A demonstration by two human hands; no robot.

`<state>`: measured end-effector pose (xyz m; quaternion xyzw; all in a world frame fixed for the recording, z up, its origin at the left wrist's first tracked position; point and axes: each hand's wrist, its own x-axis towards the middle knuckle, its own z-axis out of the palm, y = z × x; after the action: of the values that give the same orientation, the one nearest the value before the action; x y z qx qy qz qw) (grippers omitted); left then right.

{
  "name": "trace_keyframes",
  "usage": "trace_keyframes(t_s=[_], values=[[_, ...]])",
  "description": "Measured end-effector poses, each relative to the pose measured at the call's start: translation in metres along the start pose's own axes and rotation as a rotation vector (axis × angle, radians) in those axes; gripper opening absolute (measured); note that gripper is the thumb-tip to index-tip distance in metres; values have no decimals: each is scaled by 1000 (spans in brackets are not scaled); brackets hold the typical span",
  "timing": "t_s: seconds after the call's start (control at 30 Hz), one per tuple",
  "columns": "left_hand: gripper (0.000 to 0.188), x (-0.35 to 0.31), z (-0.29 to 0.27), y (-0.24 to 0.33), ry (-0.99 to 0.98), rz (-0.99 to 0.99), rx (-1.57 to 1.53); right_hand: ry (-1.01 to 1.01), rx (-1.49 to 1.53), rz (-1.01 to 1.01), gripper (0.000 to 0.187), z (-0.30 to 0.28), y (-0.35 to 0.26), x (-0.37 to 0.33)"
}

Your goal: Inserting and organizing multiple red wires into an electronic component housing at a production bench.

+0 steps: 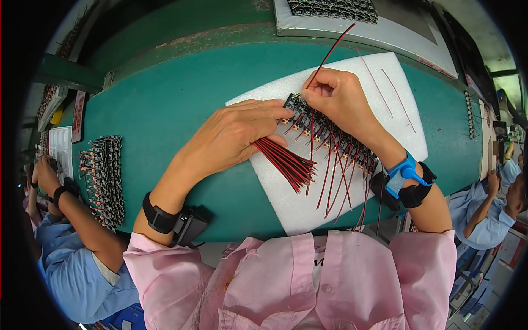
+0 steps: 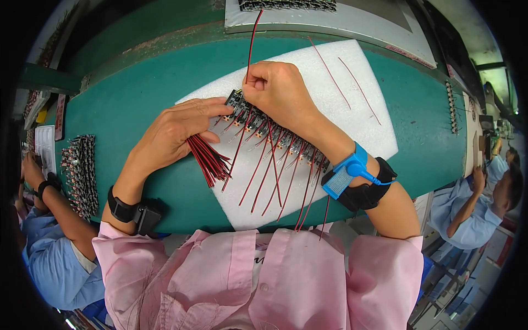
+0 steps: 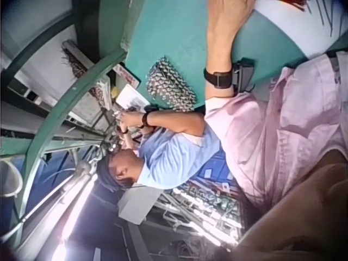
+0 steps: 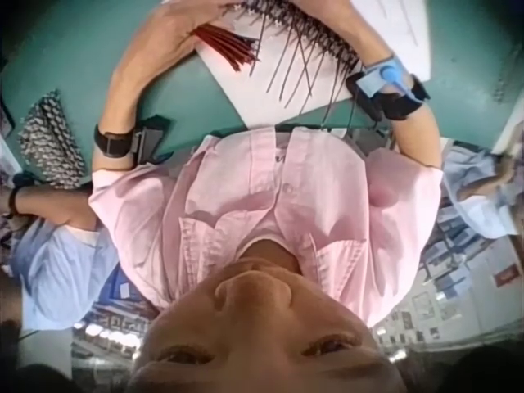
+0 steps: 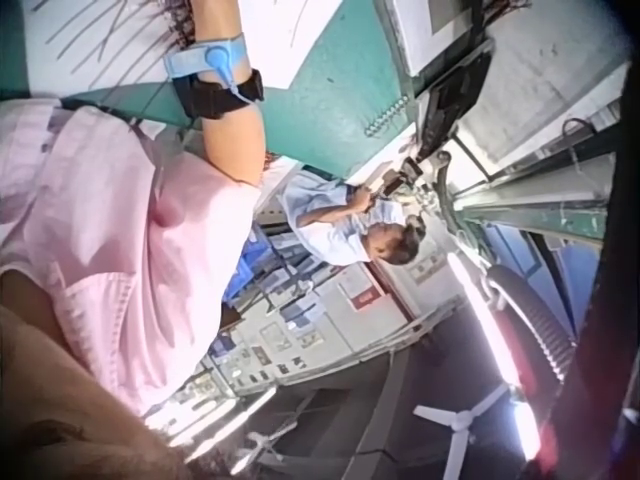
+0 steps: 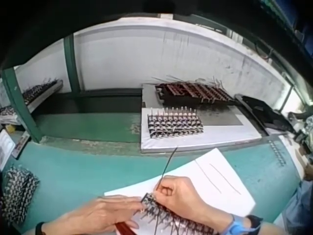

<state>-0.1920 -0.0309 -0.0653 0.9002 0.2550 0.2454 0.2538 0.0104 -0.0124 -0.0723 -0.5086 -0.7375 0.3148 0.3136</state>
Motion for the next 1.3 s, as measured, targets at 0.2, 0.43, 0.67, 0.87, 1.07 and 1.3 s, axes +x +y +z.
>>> trace_keyframes(t_s=[0.2, 0.43, 0.67, 0.87, 1.07, 1.3], values=[[15, -1, -1, 1, 6, -3, -5, -29, -21, -32, 7, -1, -3, 0], [17, -3, -1, 1, 2, 6, -5, -30, -100, -215, 7, -2, -3, 1], [9, -5, -2, 0, -15, -12, -24, -44, -106, -287, 5, -1, -1, 4], [16, -5, -4, 1, -17, -21, -34, -45, -140, -282, 5, -1, -4, 4], [15, -9, -5, 1, 3, -13, -35, -12, -121, -243, 6, 4, -9, 1], [13, -16, -8, 0, 14, 11, -15, -13, -131, -170, 7, 11, -18, -1]])
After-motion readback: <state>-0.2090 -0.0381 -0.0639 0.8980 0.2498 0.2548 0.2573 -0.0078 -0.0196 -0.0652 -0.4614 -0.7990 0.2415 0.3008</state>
